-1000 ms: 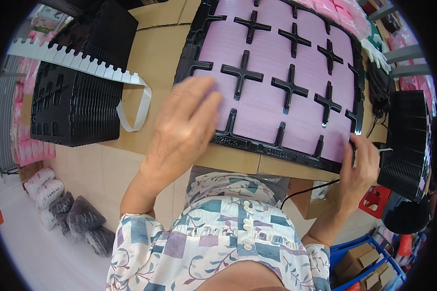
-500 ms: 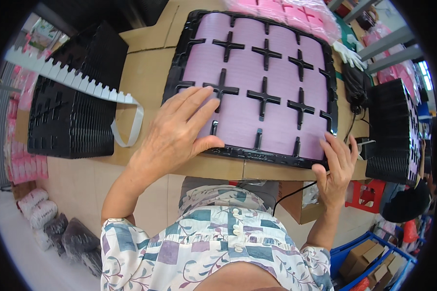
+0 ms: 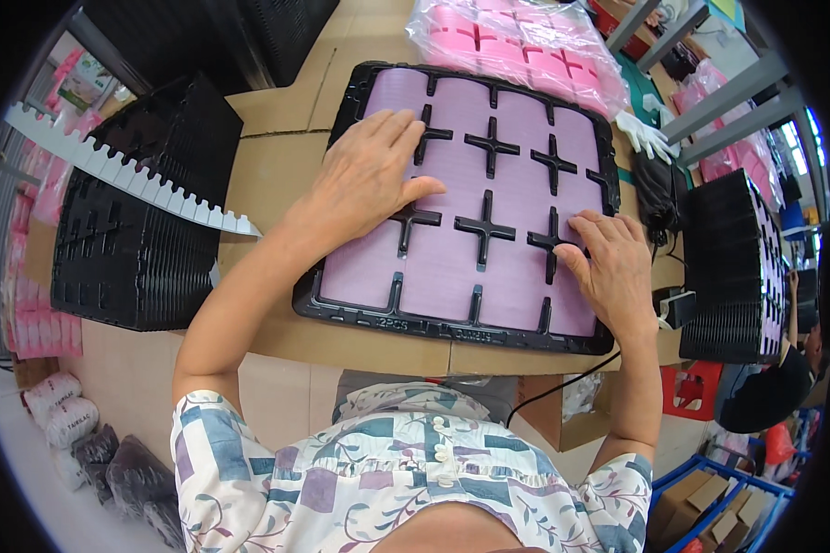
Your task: The person applies small white adhesive pads to the corners of a black plastic tray, then places a pink foam insert into the tray and presses it down. The person repeats this process with a second tray, applying adhesive pads and inserting another pink foam insert.
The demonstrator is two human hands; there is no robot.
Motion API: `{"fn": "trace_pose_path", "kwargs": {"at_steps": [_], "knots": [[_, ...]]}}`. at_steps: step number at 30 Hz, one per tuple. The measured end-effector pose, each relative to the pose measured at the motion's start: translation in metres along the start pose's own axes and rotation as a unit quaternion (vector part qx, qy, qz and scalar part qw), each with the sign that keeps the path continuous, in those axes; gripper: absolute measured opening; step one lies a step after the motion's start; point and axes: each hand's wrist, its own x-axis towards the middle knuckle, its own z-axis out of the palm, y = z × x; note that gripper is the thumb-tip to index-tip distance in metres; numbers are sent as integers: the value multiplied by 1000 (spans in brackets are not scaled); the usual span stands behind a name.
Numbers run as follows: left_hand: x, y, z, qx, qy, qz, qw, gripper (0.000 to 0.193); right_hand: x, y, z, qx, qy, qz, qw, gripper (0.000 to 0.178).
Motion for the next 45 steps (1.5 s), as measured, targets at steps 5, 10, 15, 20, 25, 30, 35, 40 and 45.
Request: {"fn": "trace_pose_path", "kwargs": {"at_steps": [5,10,15,20,25,30,35,40,45], "knots": [[19,-24,19,14,-48,-34,998,73,2,1,3,11,11,5,1000,39],[26,-37,29,40,-27,-42,998,77,-4,-1,6,14,23,16,1000,37],[43,-36,25,74,-79,-73,991,73,-1,1,2,35,8,20,999,34],[46,-23,19,97,-100,-102,985,75,37,33,-3,6,-22,74,997,32],[45,-25,26,109,-86,-96,986,77,65,81,56,-88,2,2,996,46],[40,-31,34,98,-47,-102,989,72,59,89,66,-107,15,29,994,53],[38,-39,29,160,-30,-76,984,43,62,98,68,-12,13,57,998,44],[37,-58,28,91,-20,-64,994,25,69,105,67,2,22,64,998,37],[38,-75,29,100,-11,-35,994,21,63,106,77,-42,34,48,997,36]]}}
